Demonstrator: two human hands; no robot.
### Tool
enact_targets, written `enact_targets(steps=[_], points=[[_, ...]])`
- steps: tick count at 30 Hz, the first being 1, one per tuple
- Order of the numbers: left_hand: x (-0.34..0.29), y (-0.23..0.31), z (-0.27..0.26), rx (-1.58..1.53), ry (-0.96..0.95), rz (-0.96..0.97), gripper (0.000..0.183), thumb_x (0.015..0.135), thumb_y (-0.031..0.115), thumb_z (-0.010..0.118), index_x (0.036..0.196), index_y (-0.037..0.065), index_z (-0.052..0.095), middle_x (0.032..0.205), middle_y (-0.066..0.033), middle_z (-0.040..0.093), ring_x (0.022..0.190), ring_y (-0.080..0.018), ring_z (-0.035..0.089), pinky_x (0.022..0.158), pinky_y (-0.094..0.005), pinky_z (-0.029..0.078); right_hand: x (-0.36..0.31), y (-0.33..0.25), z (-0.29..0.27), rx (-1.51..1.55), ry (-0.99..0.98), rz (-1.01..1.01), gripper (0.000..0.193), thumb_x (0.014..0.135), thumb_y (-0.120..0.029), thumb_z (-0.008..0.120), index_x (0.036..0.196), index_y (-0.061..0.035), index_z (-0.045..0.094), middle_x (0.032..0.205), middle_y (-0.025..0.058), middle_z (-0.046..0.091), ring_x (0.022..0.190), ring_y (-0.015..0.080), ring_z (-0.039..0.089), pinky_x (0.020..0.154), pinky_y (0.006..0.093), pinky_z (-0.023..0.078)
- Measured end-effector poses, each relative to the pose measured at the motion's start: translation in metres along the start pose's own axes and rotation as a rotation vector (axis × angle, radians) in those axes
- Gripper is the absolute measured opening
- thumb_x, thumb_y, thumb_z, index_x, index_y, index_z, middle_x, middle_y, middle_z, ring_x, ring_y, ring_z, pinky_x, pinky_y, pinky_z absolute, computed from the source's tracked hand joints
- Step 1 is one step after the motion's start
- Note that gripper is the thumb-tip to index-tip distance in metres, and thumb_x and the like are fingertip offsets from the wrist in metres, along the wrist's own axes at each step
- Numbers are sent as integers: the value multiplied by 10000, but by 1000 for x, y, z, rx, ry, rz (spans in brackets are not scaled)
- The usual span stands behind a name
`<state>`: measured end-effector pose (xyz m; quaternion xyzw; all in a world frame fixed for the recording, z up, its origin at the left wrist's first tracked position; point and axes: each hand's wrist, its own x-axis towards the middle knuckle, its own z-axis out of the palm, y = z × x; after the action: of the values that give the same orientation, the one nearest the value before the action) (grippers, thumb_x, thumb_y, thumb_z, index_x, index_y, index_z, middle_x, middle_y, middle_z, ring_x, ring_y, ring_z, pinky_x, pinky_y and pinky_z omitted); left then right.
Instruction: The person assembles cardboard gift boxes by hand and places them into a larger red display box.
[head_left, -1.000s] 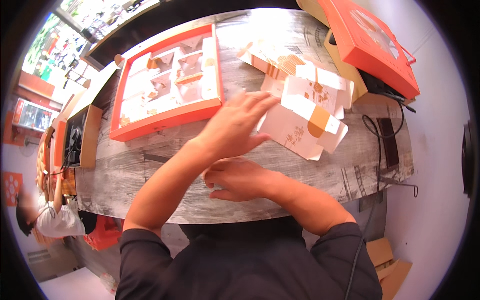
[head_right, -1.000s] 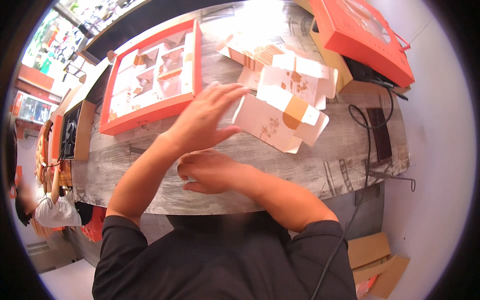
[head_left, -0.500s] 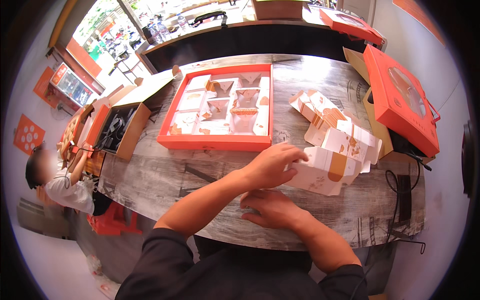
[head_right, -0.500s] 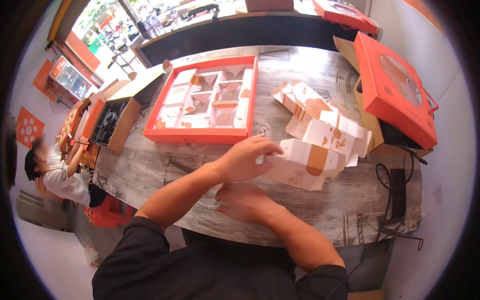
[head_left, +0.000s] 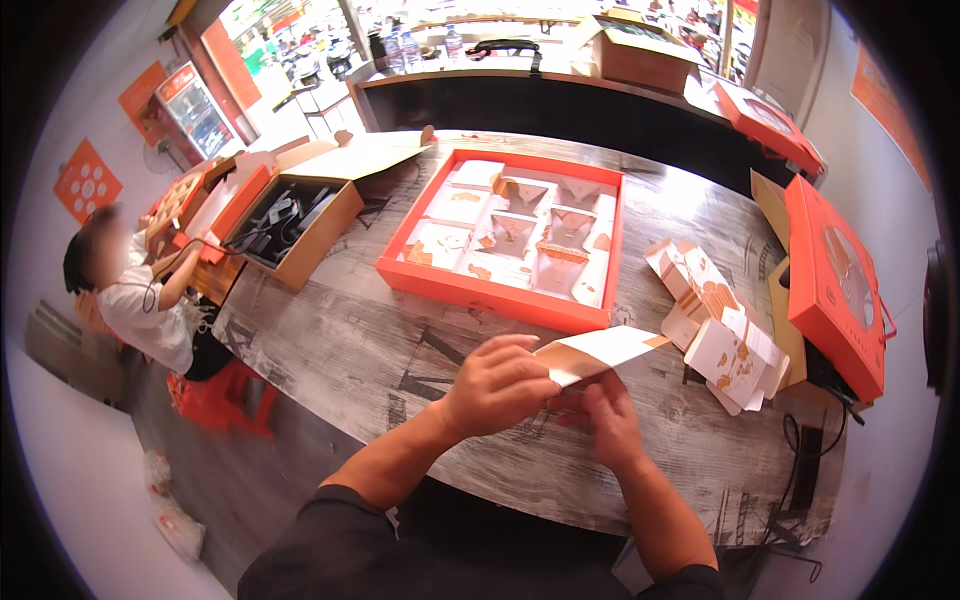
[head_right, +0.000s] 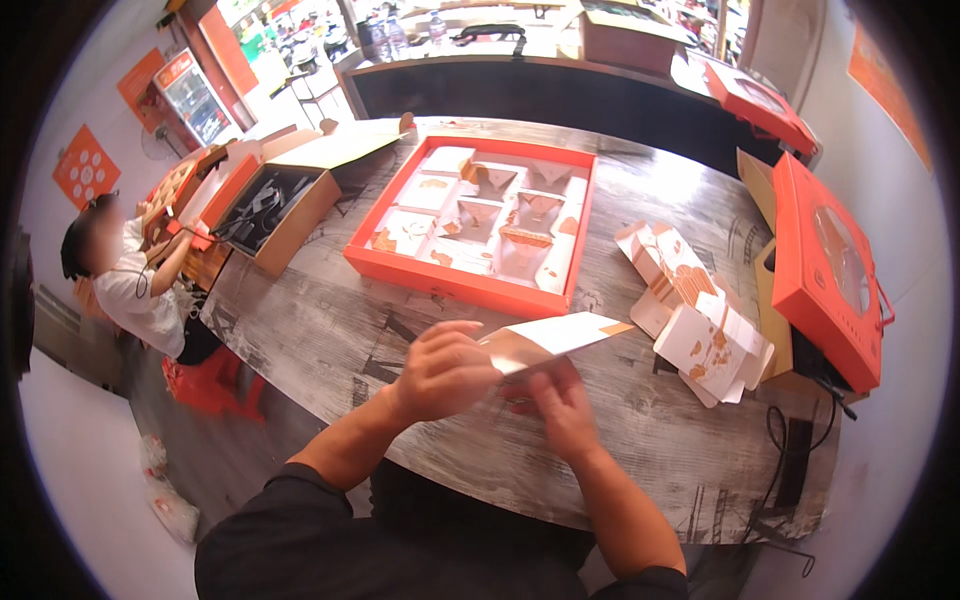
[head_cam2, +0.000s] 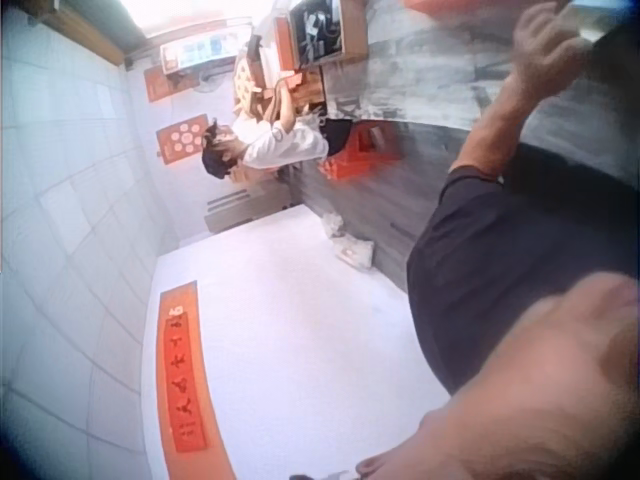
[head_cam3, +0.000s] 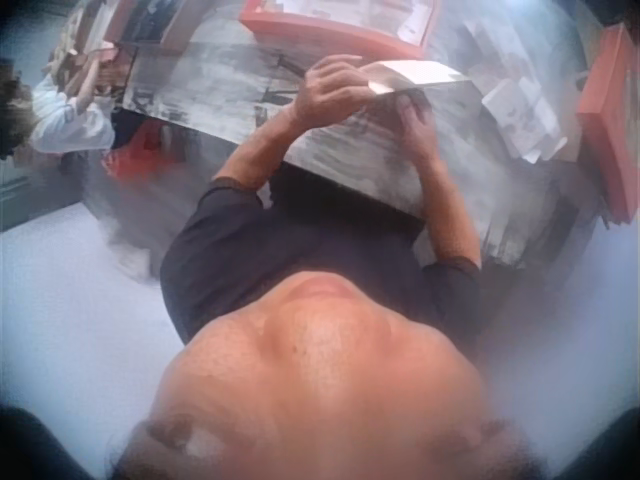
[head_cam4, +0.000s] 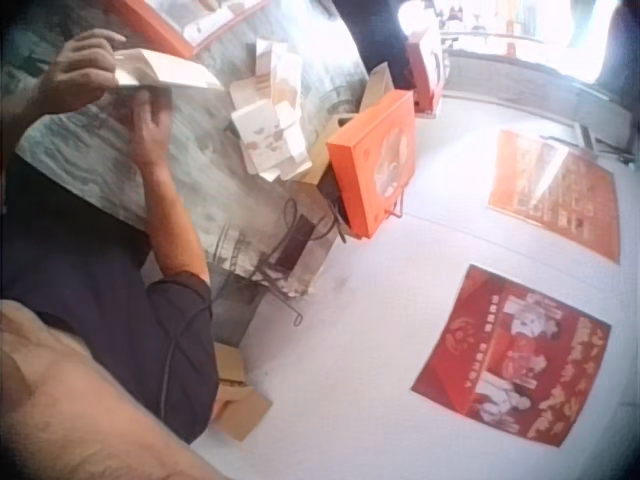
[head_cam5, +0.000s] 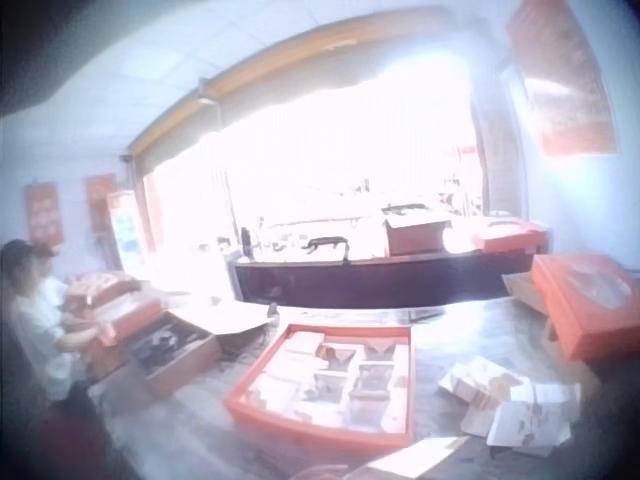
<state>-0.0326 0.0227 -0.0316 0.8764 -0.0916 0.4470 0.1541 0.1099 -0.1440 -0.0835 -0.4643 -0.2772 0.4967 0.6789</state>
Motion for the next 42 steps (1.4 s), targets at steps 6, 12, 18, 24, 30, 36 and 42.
enact_targets(steps=[6, 12, 18, 24, 30, 36, 42], points=[[4, 10, 8, -22, -164, 135, 112, 823, 134, 697, 928, 160, 670, 892, 41, 613, 873, -141, 644, 1050, -439, 507, 7, 9, -14, 305, -2, -81, 684, 1018, -622, 418, 1454, -94, 427, 1381, 111, 583, 1231, 292, 598, 958, 468, 534], [1, 11, 9, -103, -205, 192, 86, 837, 109, 711, 885, 153, 655, 872, 47, 596, 812, -116, 616, 1059, -421, 496, -2, -7, -8, 254, 68, -79, 753, 992, -627, 487, 1468, -48, 420, 1416, 112, 556, 1272, 287, 566, 1000, 464, 497], [-6, 7, -3, -407, -4, 71, 160, 851, 172, 776, 903, 54, 681, 831, -40, 685, 741, -227, 679, 800, -388, 593, 5, -10, 0, 208, 95, -64, 589, 966, -169, 641, 1471, -7, 384, 1334, 126, 576, 1228, 240, 580, 981, 414, 529], [-17, -15, -2, -360, 228, -460, 189, 783, -49, 721, 944, 30, 663, 894, -118, 675, 806, -286, 673, 754, -347, 549, 6, -5, -12, 24, 87, 38, 516, 961, -42, 622, 1437, -17, 424, 1252, 126, 609, 1133, 216, 632, 900, 350, 571], [-40, -38, 29, -647, 298, -794, 76, 958, 38, 658, 1024, 12, 632, 979, -9, 624, 869, -68, 590, 761, -245, 506, 5, 4, -8, -197, 20, -68, 544, 923, 12, 667, 1418, -7, 442, 1285, 125, 568, 1191, 227, 598, 929, 348, 559], [-42, -34, 31, -804, 345, -972, 96, 982, 47, 635, 1076, 27, 628, 1007, 1, 628, 889, -41, 580, 773, -210, 491, 3, 2, -2, -82, -125, 57, 645, 912, 27, 677, 1480, 9, 371, 1468, 152, 417, 1294, 257, 536, 1046, 363, 495], [-41, -24, 35, -1019, 379, -969, 174, 980, 84, 624, 1146, 35, 601, 1009, -20, 625, 963, -86, 576, 869, -251, 475, 2, -6, 20, -58, -69, -98, 796, 898, 64, 642, 1573, -10, 227, 1495, 178, 418, 1325, 265, 513, 1086, 401, 449]])
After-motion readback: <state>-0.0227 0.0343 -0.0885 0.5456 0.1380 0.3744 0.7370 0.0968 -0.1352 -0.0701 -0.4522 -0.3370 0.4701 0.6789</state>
